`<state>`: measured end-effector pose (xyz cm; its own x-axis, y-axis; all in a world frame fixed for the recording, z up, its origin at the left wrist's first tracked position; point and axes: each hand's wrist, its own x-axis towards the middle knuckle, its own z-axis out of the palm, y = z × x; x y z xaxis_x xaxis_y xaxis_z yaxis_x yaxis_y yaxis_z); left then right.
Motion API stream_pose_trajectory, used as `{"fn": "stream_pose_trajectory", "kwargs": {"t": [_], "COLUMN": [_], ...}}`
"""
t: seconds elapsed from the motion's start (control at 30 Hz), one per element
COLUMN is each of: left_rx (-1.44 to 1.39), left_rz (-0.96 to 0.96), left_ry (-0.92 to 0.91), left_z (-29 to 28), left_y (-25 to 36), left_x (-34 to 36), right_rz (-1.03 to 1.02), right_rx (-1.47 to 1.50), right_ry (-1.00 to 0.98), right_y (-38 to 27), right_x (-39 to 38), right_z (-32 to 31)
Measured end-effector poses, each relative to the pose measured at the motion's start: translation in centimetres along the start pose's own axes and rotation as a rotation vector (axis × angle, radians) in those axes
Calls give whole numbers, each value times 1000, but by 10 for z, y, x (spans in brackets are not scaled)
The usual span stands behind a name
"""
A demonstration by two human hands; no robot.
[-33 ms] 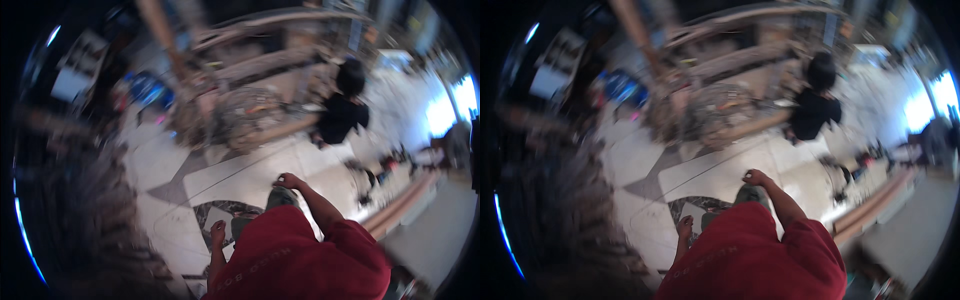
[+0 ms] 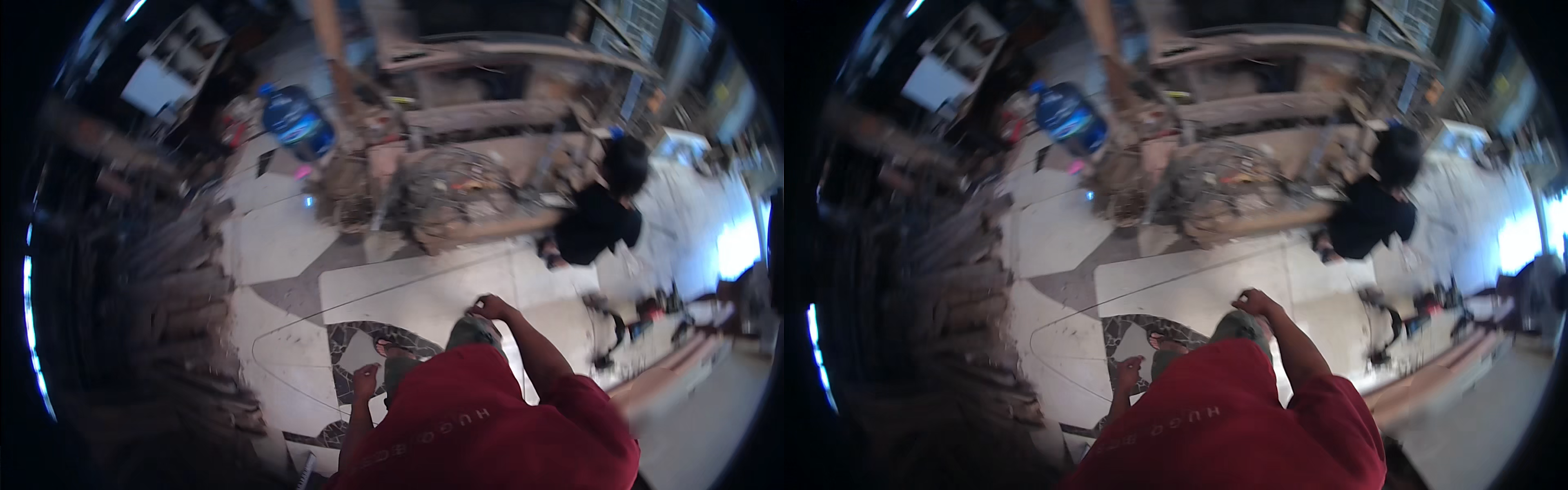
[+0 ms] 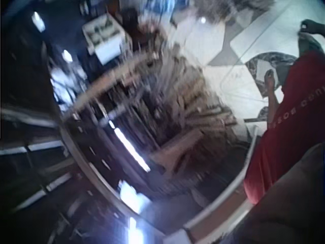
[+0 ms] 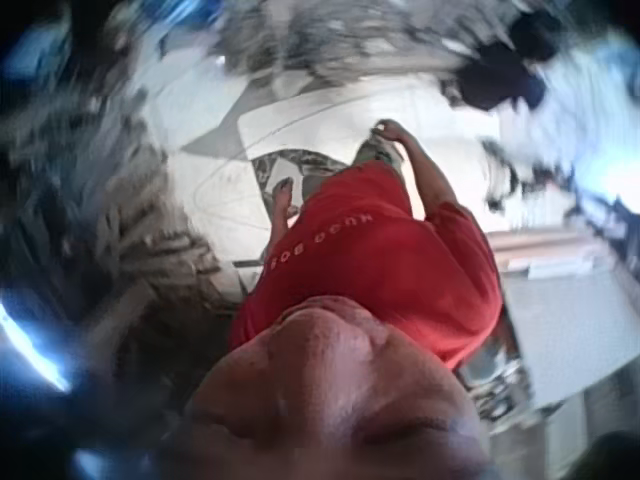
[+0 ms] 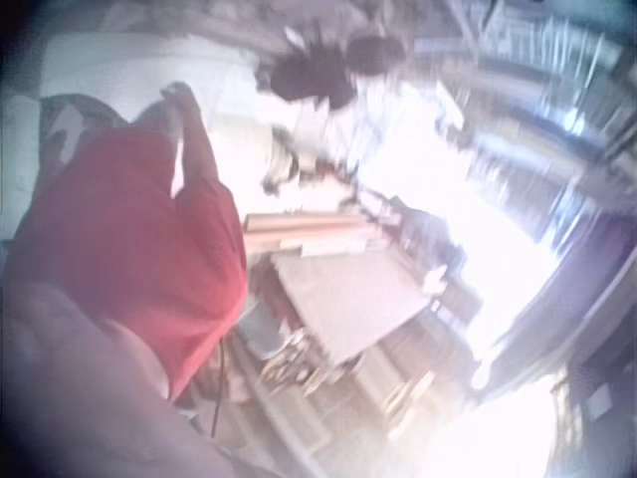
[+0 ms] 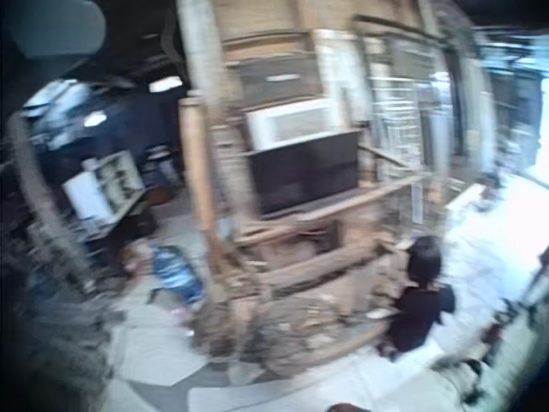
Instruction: The person walks through a cluttered workshop and selects a long wooden plank. They use a circular saw to cut the plank into several smaller pieces, repositioning the wood between cuts. The cut pieces are set aside on the floor.
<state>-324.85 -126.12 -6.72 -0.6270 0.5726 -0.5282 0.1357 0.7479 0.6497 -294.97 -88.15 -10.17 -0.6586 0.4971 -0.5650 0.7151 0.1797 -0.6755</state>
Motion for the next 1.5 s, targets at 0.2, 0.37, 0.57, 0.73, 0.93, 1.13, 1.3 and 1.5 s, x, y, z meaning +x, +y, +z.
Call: {"fn": "stream_pose_trajectory", "kwargs": {"t": [0.2, 0.37, 0.57, 0.73, 0.93, 1.13, 1.3, 1.5], "left_rx": [-32, 66, 10, -80, -199, -48, 142, 192], "left_rz": [-404, -235, -298, -161, -284, -284, -190, 170], "left_ry": [14, 138, 88, 54, -17, -51, -168, 66], "left_z": [-87, -174, -312, -408, -615, -800, -934, -1116], "left_y": [-91, -198, -271, -202, -115, -114, -106, 41], "left_x": [2, 34, 126, 331, 465, 642, 832, 1121], "right_rz": [36, 2, 95, 230, 50, -129, 18, 164], "right_rx": [-413, -203, -325, -439, -323, 38, -23, -52], "right_ry": [-155, -265, -304, -35, 15, 170, 200, 185], "right_y": [-83, -179, -397, -344, -568, -852, -874, -893], "right_x": [84, 169, 296, 449, 663, 790, 882, 936], "right_z": [69, 154, 161, 157, 161, 113, 142, 184]}}
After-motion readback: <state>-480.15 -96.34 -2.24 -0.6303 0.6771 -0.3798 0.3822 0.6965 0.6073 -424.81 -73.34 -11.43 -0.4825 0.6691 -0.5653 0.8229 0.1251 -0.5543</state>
